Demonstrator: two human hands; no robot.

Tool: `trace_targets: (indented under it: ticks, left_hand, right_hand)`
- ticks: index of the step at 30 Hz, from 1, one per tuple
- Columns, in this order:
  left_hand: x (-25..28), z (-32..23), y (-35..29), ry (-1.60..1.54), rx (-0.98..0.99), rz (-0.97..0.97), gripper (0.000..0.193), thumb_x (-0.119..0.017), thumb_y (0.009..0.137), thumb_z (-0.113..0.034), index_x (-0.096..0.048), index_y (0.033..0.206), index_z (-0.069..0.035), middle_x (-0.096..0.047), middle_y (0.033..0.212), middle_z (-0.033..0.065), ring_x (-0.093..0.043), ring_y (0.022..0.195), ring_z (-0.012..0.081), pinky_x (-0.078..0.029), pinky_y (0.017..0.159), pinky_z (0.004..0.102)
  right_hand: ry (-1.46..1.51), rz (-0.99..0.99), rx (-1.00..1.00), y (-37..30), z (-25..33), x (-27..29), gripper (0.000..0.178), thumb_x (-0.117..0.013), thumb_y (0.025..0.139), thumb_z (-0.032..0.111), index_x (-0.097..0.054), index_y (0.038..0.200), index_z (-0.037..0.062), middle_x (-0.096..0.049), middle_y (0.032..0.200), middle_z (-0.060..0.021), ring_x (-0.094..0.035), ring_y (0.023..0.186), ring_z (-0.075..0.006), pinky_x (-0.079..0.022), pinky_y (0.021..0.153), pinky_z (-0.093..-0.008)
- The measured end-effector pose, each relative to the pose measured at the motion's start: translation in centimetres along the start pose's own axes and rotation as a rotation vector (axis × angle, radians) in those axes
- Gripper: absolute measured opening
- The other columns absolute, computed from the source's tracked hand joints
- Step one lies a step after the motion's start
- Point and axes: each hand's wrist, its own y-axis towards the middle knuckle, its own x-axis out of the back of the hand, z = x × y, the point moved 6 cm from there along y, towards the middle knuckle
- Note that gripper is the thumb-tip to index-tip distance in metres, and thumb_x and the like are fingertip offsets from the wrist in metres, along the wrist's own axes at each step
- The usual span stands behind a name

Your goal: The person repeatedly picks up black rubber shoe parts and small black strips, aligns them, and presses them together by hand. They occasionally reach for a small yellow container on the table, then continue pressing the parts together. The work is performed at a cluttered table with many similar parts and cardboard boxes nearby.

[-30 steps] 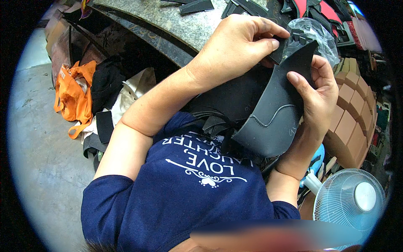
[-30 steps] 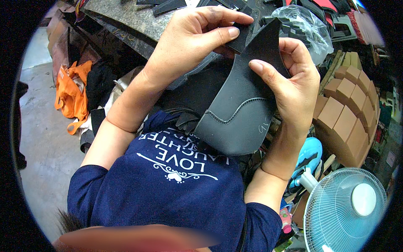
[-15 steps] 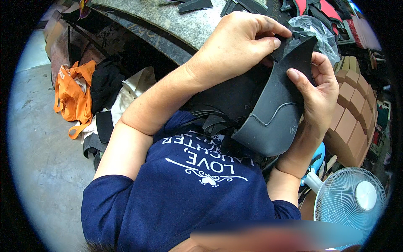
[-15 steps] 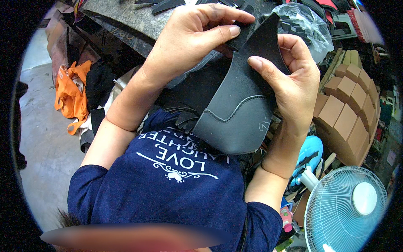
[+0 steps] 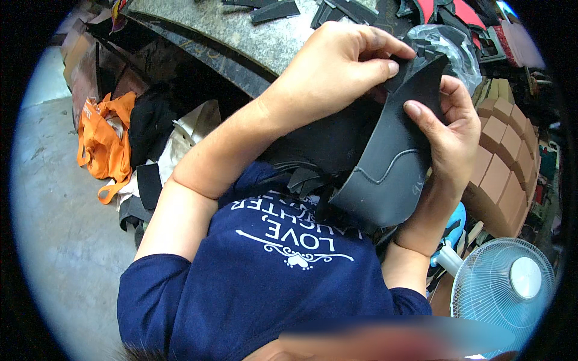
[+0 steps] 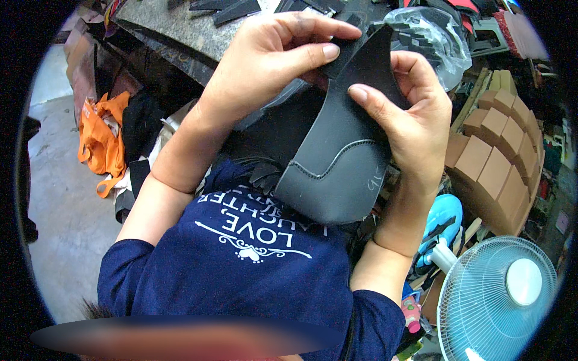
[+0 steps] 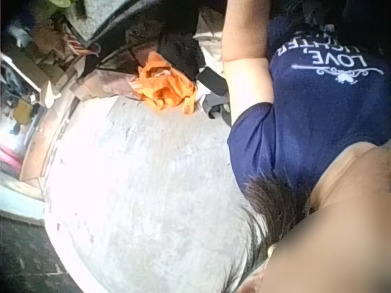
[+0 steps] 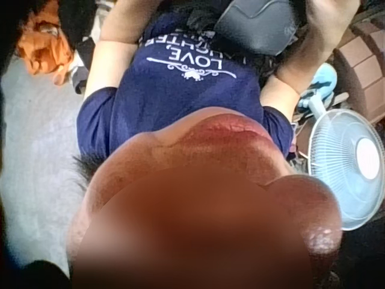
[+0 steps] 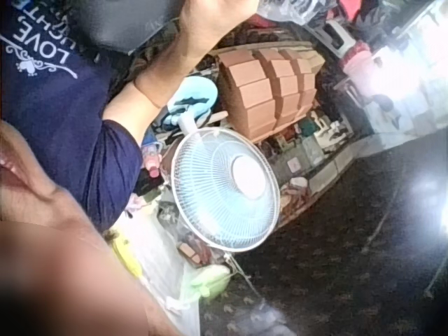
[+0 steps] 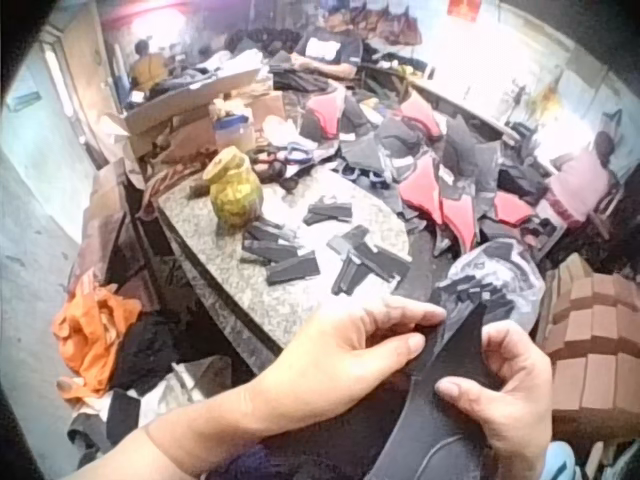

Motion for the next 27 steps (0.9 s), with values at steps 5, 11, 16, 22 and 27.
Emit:
trace_targets:
  ticks: [5,11,16,22,27]
  left_hand:
    - [-0.8,-0.1,-0.2,-0.065,-0.026,0.110,0.046,-0.073,0.083,0.000,-0.059,0.127,0.002,-0.067,0.109,0.0054,-0.063,0.097,0.0086,-0.052,0.085,0.0222]
    - [-1.3,0.0,-0.4,-0.106,-0.029,0.113,0.054,-0.072,0.083,0.002,-0.055,0.134,-0.003,-0.064,0.109,0.0030,-0.060,0.095,0.0063,-0.049,0.085,0.0206]
    - [-1.3,0.0,-0.5,-0.178,-0.012,0.123,0.060,-0.072,0.083,0.002,-0.050,0.139,-0.003,-0.064,0.107,0.0040,-0.060,0.094,0.0061,-0.050,0.082,0.0198]
    - [-1.4,0.3,-0.3,-0.201,0.072,0.117,0.053,-0.070,0.083,0.003,-0.052,0.134,0.003,-0.067,0.101,0.0077,-0.064,0.087,0.0087,-0.053,0.079,0.0214]
    - [-1.5,0.4,-0.2,-0.247,0.108,0.118,0.046,-0.071,0.083,0.002,-0.056,0.127,0.005,-0.069,0.103,0.0094,-0.066,0.088,0.0103,-0.054,0.081,0.0222]
  right_hand:
    - [0.006,0.025,0.022,0.1,0.0,-0.2,0.035,-0.077,0.080,0.000,-0.059,0.109,-0.0005,-0.068,0.099,-0.0066,-0.064,0.091,-0.0107,-0.050,0.083,-0.0239]
    - [-0.004,0.007,0.040,0.6,0.4,0.5,0.011,-0.066,0.093,0.009,-0.062,0.099,-0.0001,-0.062,0.087,0.0010,-0.056,0.078,-0.0037,-0.045,0.070,-0.0182]
    - [-0.122,-0.055,0.134,1.1,0.9,0.7,0.012,-0.067,0.093,0.009,-0.063,0.097,-0.0008,-0.062,0.084,0.0014,-0.055,0.077,-0.0035,-0.044,0.069,-0.0181]
    - [-0.107,-0.056,0.091,1.1,0.5,0.5,0.011,-0.067,0.092,0.009,-0.063,0.096,-0.0007,-0.061,0.083,0.0020,-0.054,0.076,-0.0035,-0.044,0.068,-0.0180]
    - [-0.106,-0.068,0.096,1.0,0.5,0.5,0.010,-0.066,0.092,0.009,-0.062,0.093,0.0000,-0.058,0.081,0.0030,-0.052,0.075,-0.0033,-0.042,0.067,-0.0178]
